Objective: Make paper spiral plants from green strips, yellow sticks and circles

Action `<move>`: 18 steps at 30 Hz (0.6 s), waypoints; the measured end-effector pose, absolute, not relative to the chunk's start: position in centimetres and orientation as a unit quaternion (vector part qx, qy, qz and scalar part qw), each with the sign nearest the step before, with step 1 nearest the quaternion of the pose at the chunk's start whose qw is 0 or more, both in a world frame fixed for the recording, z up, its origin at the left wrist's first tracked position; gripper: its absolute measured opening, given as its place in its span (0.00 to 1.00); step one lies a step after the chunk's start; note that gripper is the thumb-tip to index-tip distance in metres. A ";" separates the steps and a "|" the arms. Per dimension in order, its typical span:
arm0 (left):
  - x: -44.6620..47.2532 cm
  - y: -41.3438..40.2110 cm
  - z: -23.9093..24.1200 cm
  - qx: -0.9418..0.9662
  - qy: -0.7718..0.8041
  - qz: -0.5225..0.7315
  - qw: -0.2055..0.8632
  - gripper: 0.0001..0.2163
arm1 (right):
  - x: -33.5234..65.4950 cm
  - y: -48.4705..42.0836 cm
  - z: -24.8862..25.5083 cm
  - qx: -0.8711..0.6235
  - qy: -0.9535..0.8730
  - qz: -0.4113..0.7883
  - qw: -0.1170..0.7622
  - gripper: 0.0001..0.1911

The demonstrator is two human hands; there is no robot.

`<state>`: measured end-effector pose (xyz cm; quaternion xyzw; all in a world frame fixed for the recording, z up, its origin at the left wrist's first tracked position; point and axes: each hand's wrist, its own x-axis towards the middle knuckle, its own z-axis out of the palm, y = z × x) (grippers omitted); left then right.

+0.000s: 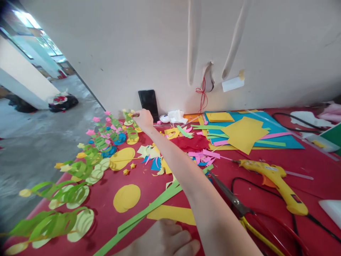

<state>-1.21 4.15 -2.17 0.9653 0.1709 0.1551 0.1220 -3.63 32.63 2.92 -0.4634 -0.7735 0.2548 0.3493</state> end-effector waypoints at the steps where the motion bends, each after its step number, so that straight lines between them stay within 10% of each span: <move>1: -1.2 4.2 -2.3 0.965 0.171 0.153 0.123 0.11 | -3.8 32.8 2.8 -0.462 -0.775 0.253 0.348 0.14; 18: -1.4 4.1 -1.9 0.963 0.172 0.157 0.134 0.10 | -2.8 33.4 3.1 -0.476 -0.748 0.253 0.387 0.14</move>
